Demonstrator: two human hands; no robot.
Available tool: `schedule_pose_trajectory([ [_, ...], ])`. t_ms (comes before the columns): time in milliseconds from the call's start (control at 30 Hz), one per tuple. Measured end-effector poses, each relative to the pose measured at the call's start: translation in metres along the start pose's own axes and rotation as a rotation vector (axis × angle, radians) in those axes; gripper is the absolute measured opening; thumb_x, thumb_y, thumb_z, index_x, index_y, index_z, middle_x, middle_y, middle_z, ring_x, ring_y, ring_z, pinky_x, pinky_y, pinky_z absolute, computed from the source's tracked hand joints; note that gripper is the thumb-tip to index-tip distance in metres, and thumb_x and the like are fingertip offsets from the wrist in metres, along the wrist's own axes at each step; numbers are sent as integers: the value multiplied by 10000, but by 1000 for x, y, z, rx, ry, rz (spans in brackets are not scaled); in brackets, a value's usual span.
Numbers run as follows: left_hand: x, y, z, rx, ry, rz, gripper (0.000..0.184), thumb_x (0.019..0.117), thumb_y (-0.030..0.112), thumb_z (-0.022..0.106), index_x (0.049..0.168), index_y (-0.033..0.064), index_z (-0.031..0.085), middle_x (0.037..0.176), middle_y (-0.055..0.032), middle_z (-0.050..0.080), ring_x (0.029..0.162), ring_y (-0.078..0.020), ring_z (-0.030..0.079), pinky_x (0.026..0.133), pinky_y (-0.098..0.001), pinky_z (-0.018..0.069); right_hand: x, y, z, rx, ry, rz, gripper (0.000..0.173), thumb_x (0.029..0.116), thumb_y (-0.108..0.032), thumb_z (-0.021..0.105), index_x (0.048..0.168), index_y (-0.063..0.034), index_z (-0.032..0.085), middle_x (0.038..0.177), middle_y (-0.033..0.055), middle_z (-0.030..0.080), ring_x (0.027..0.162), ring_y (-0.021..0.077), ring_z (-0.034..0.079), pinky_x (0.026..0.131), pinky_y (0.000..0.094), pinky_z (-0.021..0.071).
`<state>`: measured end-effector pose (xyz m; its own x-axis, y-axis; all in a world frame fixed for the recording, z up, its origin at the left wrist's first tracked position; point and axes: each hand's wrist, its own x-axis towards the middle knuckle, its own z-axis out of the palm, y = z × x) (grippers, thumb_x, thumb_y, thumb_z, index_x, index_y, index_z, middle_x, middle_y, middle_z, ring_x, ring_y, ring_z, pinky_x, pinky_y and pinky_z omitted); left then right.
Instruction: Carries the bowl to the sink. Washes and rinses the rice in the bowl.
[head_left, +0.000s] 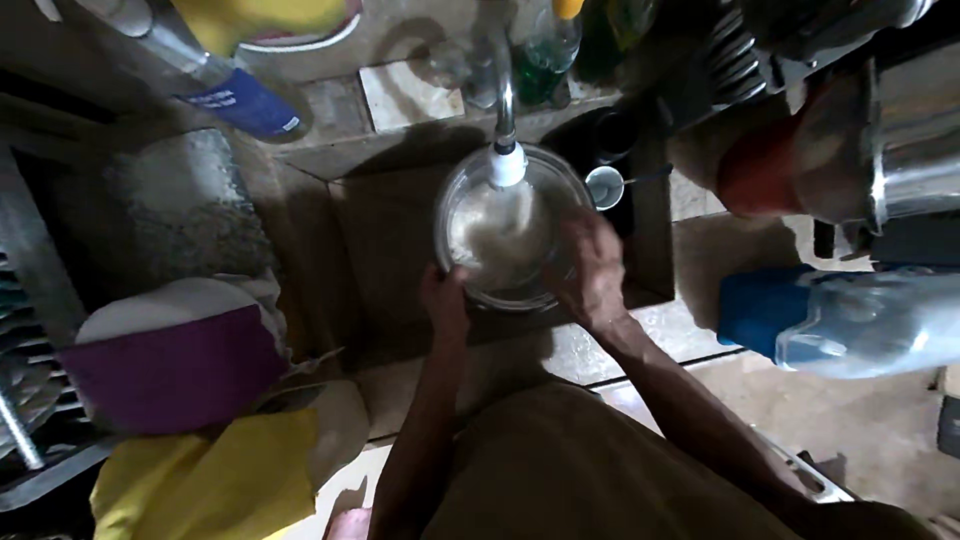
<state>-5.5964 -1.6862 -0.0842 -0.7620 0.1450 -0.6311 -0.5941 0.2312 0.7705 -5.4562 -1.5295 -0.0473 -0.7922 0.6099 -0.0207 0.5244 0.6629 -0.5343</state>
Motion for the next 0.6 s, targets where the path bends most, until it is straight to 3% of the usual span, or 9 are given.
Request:
schedule_pose_trajectory([
  [33, 4, 1, 1, 2, -8, -10, 277, 884, 19, 657, 1160, 1, 640, 978, -122, 678, 834, -184, 673, 740, -399, 599, 16, -6, 4, -33, -111, -8, 731, 840, -313, 831, 1439, -9, 543, 1554, 221, 450, 1377, 390, 507, 1097, 549, 467],
  [100, 7, 0, 3, -6, -21, -6, 267, 877, 15, 647, 1144, 0, 642, 972, -116, 681, 827, -180, 674, 730, -395, 600, 59, -8, 27, -27, -295, 185, 903, 823, -381, 834, 1549, -48, 412, 1590, 222, 396, 1318, 406, 560, 1010, 567, 530],
  [167, 6, 2, 5, -30, -32, -14, 248, 878, 5, 673, 1124, -9, 651, 956, -122, 686, 810, -183, 678, 715, -389, 603, 91, -5, 54, 16, -332, 367, 1007, 824, -505, 800, 1606, -96, 317, 1551, 242, 433, 1276, 443, 570, 971, 619, 520],
  [200, 5, 4, 7, -31, -40, -26, 232, 879, -3, 685, 1107, -9, 642, 946, -121, 675, 801, -183, 668, 708, -385, 596, 100, -8, 65, 25, -326, 414, 1036, 797, -587, 790, 1600, -114, 339, 1529, 250, 448, 1288, 450, 547, 971, 628, 509],
  [267, 3, 6, 11, -24, -56, -6, 220, 861, -10, 695, 1079, -1, 667, 903, -90, 682, 767, -149, 668, 689, -348, 596, 105, -18, 86, 3, -313, 412, 919, 781, -656, 773, 1436, -46, 559, 1513, 252, 462, 1354, 434, 490, 1012, 604, 492],
  [333, 4, 9, 14, -9, -60, -7, 171, 862, -1, 690, 1031, 16, 670, 869, -61, 668, 747, -123, 651, 679, -317, 581, 104, -21, 107, -26, -371, 330, 658, 893, -549, 723, 1219, 21, 688, 1411, 275, 562, 1283, 435, 565, 1019, 582, 498],
  [400, 6, 9, 14, -12, -51, -30, 141, 862, 4, 687, 1000, 26, 669, 841, -50, 654, 720, -119, 637, 653, -307, 569, 105, -21, 118, -26, -464, 229, 476, 984, -360, 665, 1297, -1, 654, 1284, 277, 644, 1223, 443, 609, 1038, 587, 483],
  [467, 7, 7, 13, -20, -47, -54, 149, 873, 6, 674, 1020, 21, 661, 852, -63, 647, 725, -136, 633, 653, -327, 569, 106, -24, 117, -5, -501, 186, 411, 992, -236, 640, 1360, -55, 621, 1230, 249, 678, 1179, 436, 636, 1004, 590, 499],
  [600, 10, 10, 12, 24, -55, -67, 165, 870, 31, 677, 1034, 28, 653, 850, -76, 637, 713, -148, 631, 631, -343, 567, 102, -30, 103, -24, -500, 333, 355, 1033, -350, 550, 1186, -79, 723, 1212, 207, 692, 1150, 395, 655, 928, 603, 522],
])
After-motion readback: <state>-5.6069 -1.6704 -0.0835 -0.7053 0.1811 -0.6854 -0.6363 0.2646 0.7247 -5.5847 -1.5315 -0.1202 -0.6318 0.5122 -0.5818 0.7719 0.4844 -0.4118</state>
